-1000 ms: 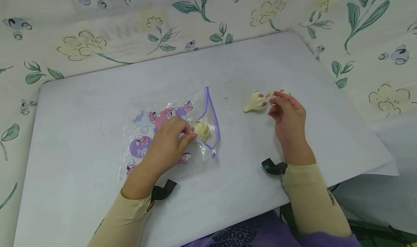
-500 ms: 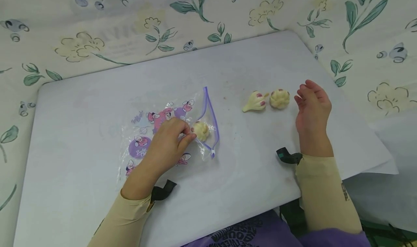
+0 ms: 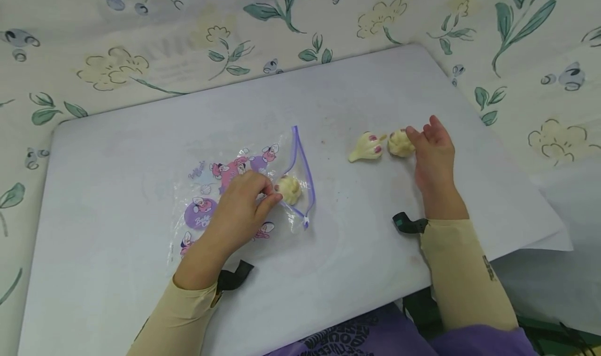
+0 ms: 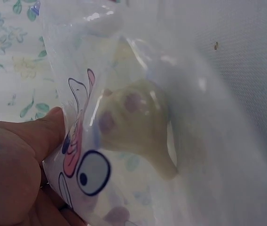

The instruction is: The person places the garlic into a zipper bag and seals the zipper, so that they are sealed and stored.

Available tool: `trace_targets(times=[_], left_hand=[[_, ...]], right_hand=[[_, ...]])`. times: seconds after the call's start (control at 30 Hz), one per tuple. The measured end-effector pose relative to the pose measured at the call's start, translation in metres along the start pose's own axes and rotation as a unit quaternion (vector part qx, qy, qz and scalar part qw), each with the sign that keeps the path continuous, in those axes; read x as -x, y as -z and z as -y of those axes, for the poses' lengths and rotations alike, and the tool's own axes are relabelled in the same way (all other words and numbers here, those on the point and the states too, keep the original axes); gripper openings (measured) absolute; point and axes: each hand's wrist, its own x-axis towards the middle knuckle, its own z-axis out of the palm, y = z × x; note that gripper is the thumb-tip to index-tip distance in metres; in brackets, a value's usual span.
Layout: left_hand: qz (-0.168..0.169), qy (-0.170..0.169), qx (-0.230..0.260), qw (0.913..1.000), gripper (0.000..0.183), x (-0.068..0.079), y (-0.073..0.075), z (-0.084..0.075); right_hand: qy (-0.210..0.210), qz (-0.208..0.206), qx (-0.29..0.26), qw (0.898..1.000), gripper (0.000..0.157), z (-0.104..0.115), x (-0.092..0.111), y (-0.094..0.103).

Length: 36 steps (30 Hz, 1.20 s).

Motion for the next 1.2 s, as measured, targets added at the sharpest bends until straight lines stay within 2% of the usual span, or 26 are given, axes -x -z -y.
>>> trace_targets(times=[0.27,0.47,0.63,1.0,1.2], left_hand=[[-0.005,-0.005,-0.004,1.0,0.019,0.001,-0.001,-0.001],[-0.001,-0.003,-0.004,1.0,0.02,0.001,0.0,-0.002],[0.005,0.002,-0.006,1.0,0.019,0.002,0.0,-0.003],[0.006,0.004,-0.004,1.0,0.02,0.002,0.0,-0.004],[0.005,0.003,-0.004,1.0,0.02,0.002,-0.001,-0.004]], right_hand=[[-0.034,-0.004,0.06,0.998,0.087,-0.009,-0.007,0.001],[-0.016,-0.007,0.054,0.998,0.083,-0.016,-0.011,0.003],[-0.02,-0.018,0.044,0.999,0.078,-0.019,-0.014,0.004],[-0.021,-0.034,0.099,0.994,0.063,-0.021,-0.016,0.002],[-0.022,-0.034,0.109,0.993,0.059,-0.022,-0.017,0.002]])
